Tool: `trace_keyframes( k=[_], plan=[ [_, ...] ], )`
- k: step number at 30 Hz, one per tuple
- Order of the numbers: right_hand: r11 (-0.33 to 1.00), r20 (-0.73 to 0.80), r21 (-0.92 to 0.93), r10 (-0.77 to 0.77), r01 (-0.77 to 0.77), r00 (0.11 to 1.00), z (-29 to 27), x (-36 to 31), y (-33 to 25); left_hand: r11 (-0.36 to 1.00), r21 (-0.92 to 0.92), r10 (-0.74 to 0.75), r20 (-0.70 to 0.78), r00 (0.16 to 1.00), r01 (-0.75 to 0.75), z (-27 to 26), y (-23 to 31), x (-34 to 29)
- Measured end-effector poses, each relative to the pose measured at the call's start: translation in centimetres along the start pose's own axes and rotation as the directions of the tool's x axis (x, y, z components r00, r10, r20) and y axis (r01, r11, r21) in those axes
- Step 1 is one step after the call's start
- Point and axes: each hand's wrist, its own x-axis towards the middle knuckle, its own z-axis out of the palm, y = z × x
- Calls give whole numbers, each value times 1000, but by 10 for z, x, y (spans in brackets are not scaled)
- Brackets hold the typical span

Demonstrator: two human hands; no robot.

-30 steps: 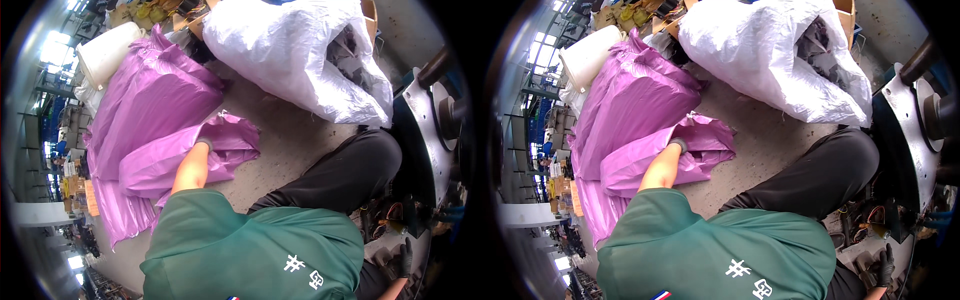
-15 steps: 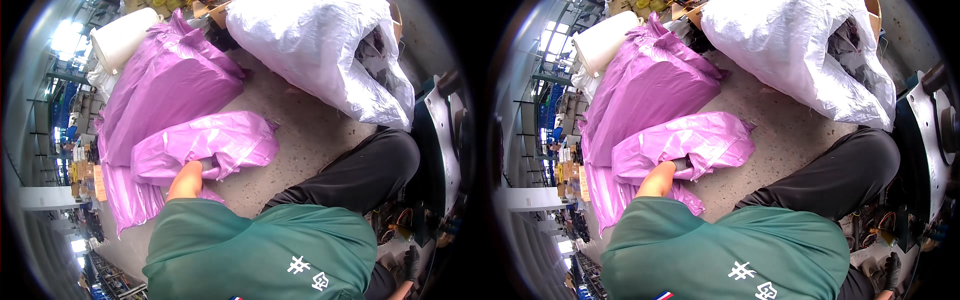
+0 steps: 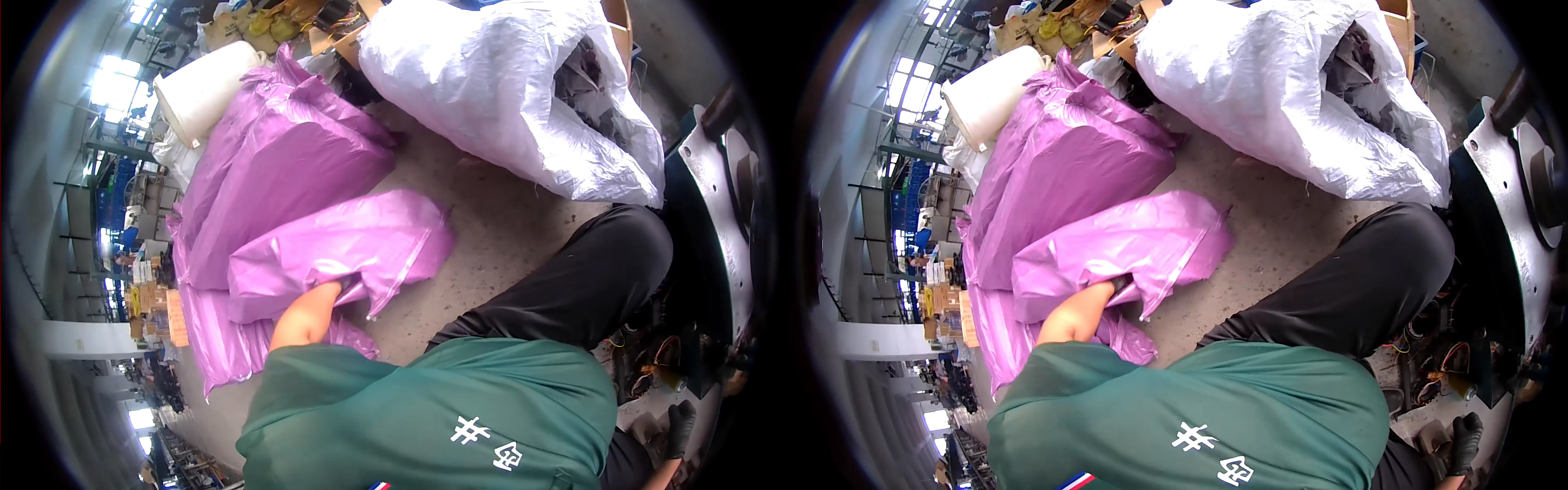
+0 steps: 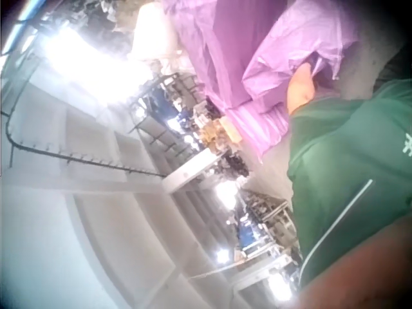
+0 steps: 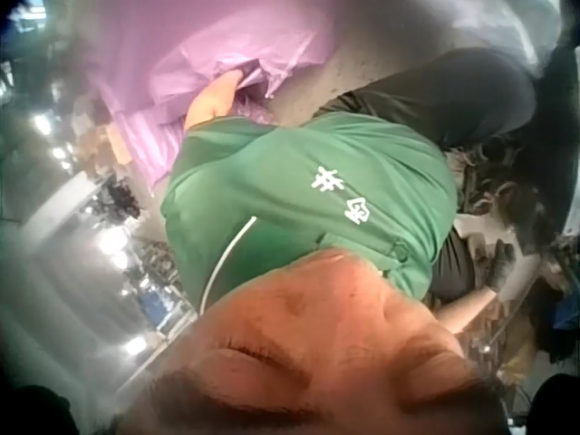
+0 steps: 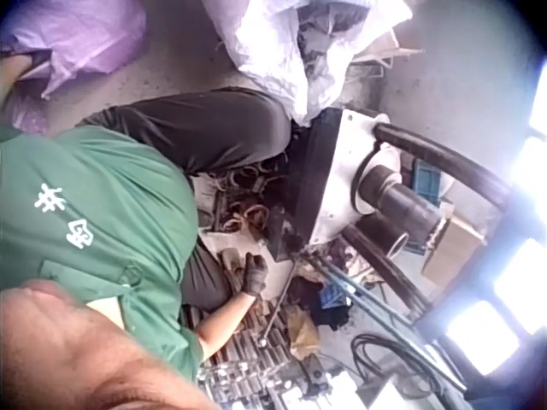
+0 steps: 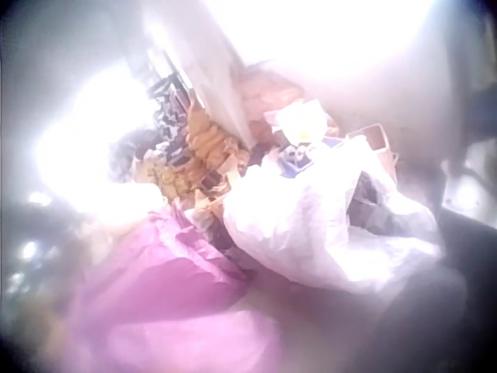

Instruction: The person assembles industrial components by inserting a wired motor core into a metal cylindrical housing, using a press machine to secure the parts, and wiping the metal housing with a cloth.

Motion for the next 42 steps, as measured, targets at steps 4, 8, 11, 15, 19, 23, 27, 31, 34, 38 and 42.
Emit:
trace_keyframes(
  k=[4, 8, 11, 15, 19, 23, 27, 31, 34, 38, 42],
  plan=[
    [967, 184, -234, -59, 102, 981, -14, 5, 24, 982, -62, 166, -138, 976, -176, -29, 79, 9],
    [987, 33, 78, -144, 141, 989, -3, 31, -10, 890, -249, 276, -375, 885, -383, -61, 159, -25],
    [989, 66, 143, -52, 42, 996, -4, 18, -22, 560, -422, 508, -505, 698, -713, -141, 221, -79],
    [982, 132, -72, -165, 175, 977, -5, 38, 14, 457, -240, 394, -808, 437, -856, -153, 223, -155],
    [991, 148, -47, -120, 128, 982, -12, 54, 16, 694, -154, -56, -985, 160, -703, -90, 97, -170],
    [998, 145, 47, -45, 38, 988, -5, 65, 2, 717, -690, -662, -627, 410, 102, 72, -90, -144],
    [995, 99, 89, 41, -50, 994, -21, 57, -21, -651, -720, -711, 467, 526, -240, 231, -102, -120],
    [969, 166, 144, 175, -199, 971, -12, 69, -30, -810, -451, -586, 613, 530, -374, 306, -140, -82],
    [944, 136, 193, 242, -266, 961, -16, 59, -45, -819, -396, -574, 572, 585, -417, 296, -144, -71],
    [907, 103, 249, 324, -339, 941, -23, 40, -51, -819, -357, -574, 488, 658, -449, 286, -171, -47],
    [856, 134, 294, 404, -426, 905, -9, 39, -46, -837, -302, -543, 571, 616, -457, 308, -213, -38]
  ],
)
